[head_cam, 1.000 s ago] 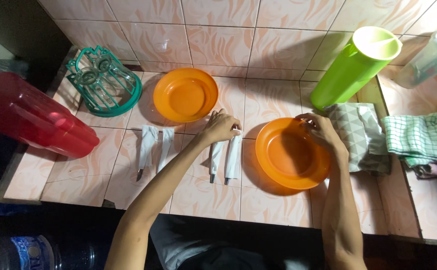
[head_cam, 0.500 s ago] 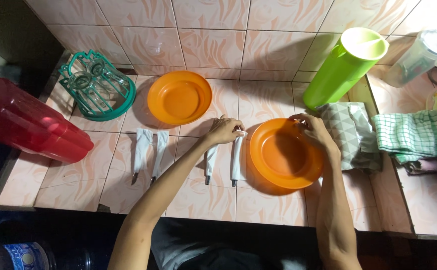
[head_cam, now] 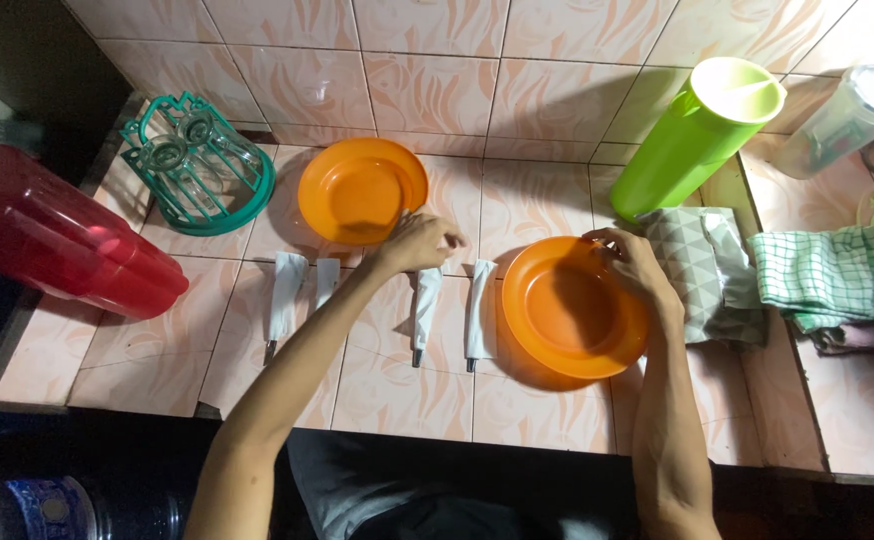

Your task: Setting a table with plates, cutlery, and glasses, then pouring water from a pitcher.

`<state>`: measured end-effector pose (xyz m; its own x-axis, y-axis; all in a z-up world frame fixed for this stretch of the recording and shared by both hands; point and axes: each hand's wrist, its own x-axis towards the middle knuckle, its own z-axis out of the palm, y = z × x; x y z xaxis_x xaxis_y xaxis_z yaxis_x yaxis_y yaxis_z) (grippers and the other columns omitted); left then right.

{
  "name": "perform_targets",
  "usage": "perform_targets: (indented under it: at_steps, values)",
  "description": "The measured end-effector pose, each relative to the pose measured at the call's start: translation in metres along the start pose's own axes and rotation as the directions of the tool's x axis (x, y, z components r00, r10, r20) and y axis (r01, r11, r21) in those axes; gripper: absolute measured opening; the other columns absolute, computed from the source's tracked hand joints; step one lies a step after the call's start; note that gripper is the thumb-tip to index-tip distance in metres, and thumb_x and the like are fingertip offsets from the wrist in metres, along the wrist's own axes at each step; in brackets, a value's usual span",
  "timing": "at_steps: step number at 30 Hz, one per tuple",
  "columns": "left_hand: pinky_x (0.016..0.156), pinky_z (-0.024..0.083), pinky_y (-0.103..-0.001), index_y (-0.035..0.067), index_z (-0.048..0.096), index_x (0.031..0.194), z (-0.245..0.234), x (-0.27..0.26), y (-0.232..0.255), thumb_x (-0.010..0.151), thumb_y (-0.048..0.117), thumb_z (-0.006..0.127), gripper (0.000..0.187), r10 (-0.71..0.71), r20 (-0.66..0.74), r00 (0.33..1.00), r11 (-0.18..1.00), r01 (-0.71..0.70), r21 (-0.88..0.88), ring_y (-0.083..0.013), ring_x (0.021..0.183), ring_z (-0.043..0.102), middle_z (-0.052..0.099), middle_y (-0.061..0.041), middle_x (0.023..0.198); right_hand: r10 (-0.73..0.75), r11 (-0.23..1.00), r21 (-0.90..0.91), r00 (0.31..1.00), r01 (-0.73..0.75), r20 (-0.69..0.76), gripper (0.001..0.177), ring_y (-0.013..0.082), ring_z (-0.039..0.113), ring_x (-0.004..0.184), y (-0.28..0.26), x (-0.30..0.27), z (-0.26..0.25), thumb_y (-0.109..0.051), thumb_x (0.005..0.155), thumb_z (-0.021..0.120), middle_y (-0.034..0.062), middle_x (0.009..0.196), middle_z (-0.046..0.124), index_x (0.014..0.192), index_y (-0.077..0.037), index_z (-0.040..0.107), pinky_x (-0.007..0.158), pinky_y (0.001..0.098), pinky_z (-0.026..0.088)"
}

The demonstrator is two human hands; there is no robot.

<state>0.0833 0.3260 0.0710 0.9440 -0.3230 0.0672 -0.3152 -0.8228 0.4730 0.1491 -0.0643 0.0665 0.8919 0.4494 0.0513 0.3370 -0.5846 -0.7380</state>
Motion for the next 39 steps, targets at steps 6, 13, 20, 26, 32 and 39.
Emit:
perform_targets:
  at_steps: [6, 13, 20, 26, 32, 39]
  values:
    - [0.093, 0.044, -0.047, 0.022, 0.08, 0.106, -0.014, -0.015, -0.007, 0.071, 0.019, 0.076, 0.035, -0.093, 0.155, 0.984, 0.99, 0.075, 0.122, -0.0257, 0.105, 0.067, 0.079, 0.0, 0.1, -0.082, 0.995, -0.052, 0.997, 0.082, 0.002, 0.043, 0.0172, 0.057, 0.069, 0.043, 0.013, 0.004, 0.005, 0.083, 0.063, 0.011, 0.09, 0.068, 0.123, -0.01, 0.072, 0.065, 0.0337, 0.049]
    - [0.094, 0.042, -0.046, 0.021, 0.08, 0.104, -0.004, -0.013, -0.007, 0.072, 0.021, 0.078, 0.032, -0.138, 0.173, 0.975, 0.984, 0.115, 0.136, -0.0229, 0.104, 0.069, 0.079, -0.002, 0.098, -0.073, 0.997, -0.01, 0.997, 0.073, 0.01, 0.04, 0.0167, 0.059, 0.073, 0.025, 0.01, 0.002, 0.005, 0.087, 0.063, 0.009, 0.094, 0.07, 0.124, -0.009, 0.071, 0.068, 0.0322, 0.049]
    - [0.091, 0.044, -0.047, 0.023, 0.082, 0.099, 0.006, -0.003, -0.002, 0.072, 0.023, 0.079, 0.027, -0.092, 0.08, 0.993, 0.991, 0.084, 0.104, -0.0266, 0.099, 0.068, 0.078, -0.004, 0.091, -0.038, 0.999, 0.009, 0.999, 0.038, 0.016, 0.046, 0.0165, 0.055, 0.072, 0.03, 0.01, 0.002, 0.007, 0.083, 0.059, 0.0089, 0.092, 0.069, 0.124, -0.009, 0.071, 0.066, 0.0329, 0.048]
    - [0.093, 0.046, -0.045, 0.024, 0.083, 0.103, 0.018, 0.003, 0.001, 0.073, 0.022, 0.077, 0.03, -0.11, 0.034, 0.993, 0.992, 0.107, 0.061, -0.0292, 0.1, 0.065, 0.078, -0.007, 0.086, -0.079, 0.996, -0.038, 0.997, 0.079, 0.014, 0.035, 0.0183, 0.055, 0.071, 0.033, 0.012, 0.002, 0.0, 0.091, 0.063, 0.0114, 0.093, 0.07, 0.125, -0.009, 0.071, 0.066, 0.0341, 0.048]
    - [0.093, 0.047, -0.043, 0.023, 0.08, 0.109, 0.016, -0.001, 0.005, 0.075, 0.025, 0.077, 0.033, -0.088, -0.009, 0.996, 0.996, 0.088, -0.015, -0.0279, 0.099, 0.065, 0.078, -0.006, 0.09, -0.096, 0.995, -0.028, 0.995, 0.096, 0.012, 0.039, 0.0197, 0.06, 0.074, 0.038, 0.013, 0.003, 0.002, 0.088, 0.061, 0.0115, 0.101, 0.074, 0.125, -0.009, 0.07, 0.068, 0.0351, 0.05]
    - [0.082, 0.047, -0.046, 0.017, 0.078, 0.1, -0.046, -0.033, 0.007, 0.079, 0.029, 0.078, 0.024, 0.181, -0.333, 0.925, 0.981, -0.144, 0.132, -0.0302, 0.088, 0.066, 0.079, -0.004, 0.093, -0.211, 0.964, -0.197, 0.963, 0.177, -0.167, 0.037, 0.0322, 0.064, 0.101, -0.007, -0.002, 0.004, 0.0, 0.088, 0.068, 0.0155, 0.117, 0.062, 0.124, -0.01, 0.069, 0.087, 0.0412, 0.054]
